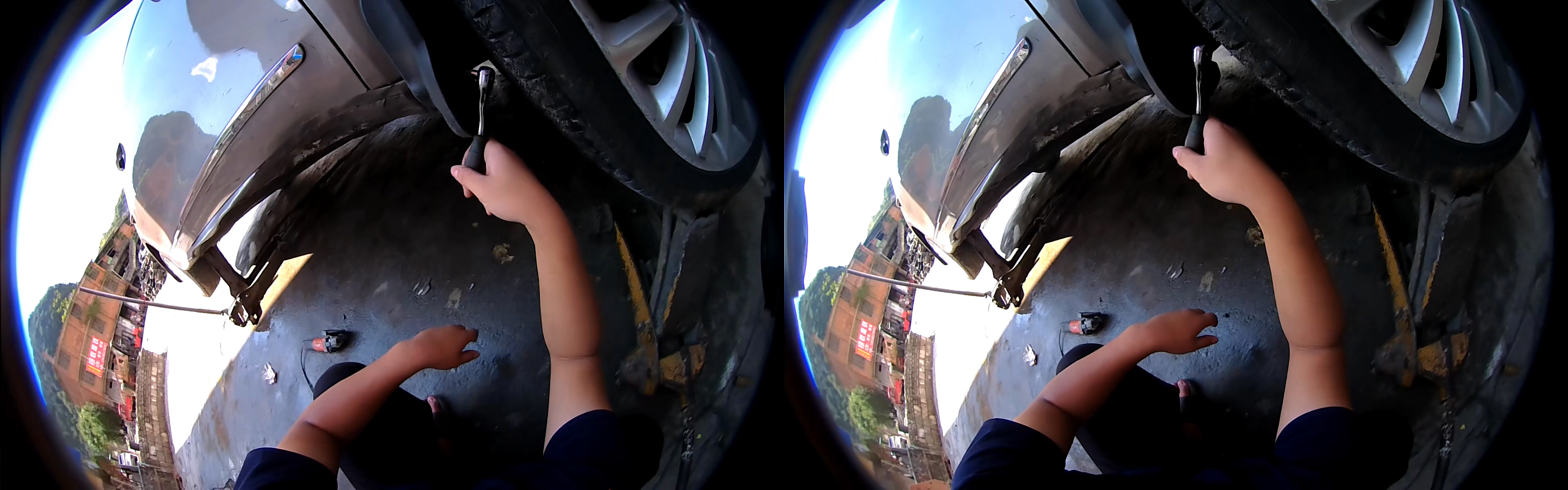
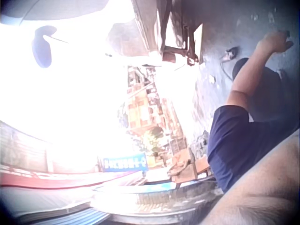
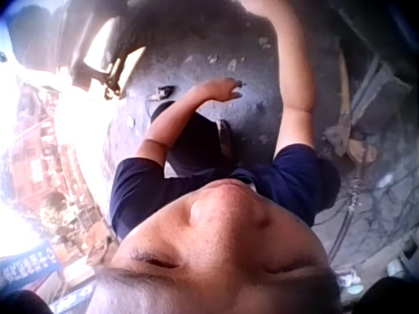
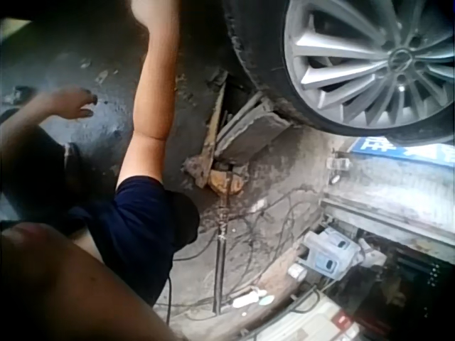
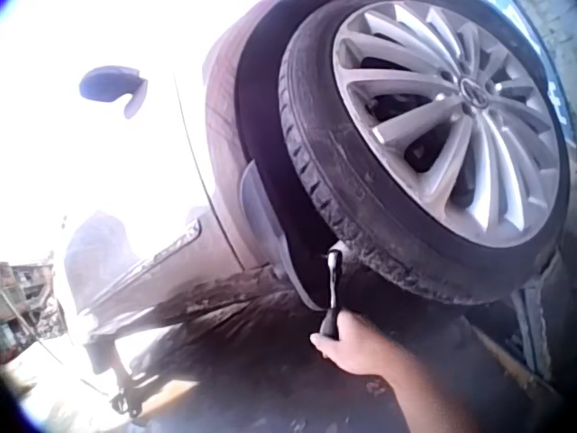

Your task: The person uses a tire repair tool to work on the sidewall of a car tire. They then insert a small metal object into the tire and use pliers to pull it out, repeating the process with a different tool.

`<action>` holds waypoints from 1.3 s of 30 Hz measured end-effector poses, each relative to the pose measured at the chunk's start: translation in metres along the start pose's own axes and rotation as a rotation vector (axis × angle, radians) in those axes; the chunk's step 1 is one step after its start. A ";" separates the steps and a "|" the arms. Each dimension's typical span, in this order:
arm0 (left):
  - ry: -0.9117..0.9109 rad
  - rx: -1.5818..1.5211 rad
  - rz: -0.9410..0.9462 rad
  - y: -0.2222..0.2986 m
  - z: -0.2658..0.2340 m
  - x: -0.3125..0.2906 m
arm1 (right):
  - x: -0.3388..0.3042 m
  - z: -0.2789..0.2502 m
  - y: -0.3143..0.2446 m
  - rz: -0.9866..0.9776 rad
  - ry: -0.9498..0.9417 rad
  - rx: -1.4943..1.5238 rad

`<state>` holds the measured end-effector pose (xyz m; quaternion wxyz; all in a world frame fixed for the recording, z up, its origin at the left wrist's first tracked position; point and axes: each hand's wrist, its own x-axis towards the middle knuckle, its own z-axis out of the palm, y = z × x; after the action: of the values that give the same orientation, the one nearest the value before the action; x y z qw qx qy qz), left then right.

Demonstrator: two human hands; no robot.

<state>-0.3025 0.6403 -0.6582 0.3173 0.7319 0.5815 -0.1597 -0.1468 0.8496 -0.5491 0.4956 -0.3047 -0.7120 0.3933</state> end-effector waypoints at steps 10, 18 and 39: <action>0.043 -0.007 0.012 -0.007 0.001 -0.005 | -0.006 -0.025 -0.035 0.198 -0.516 0.911; -0.071 0.041 -0.038 0.008 -0.017 -0.008 | -0.003 -0.026 -0.034 0.250 -0.267 0.060; -0.062 0.022 0.008 0.004 -0.010 -0.001 | -0.004 -0.018 -0.020 -0.031 -0.054 -0.243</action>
<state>-0.3005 0.6458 -0.6496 0.3277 0.7323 0.5667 -0.1876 -0.1298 0.8408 -0.5300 0.4415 -0.3409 -0.7722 0.3044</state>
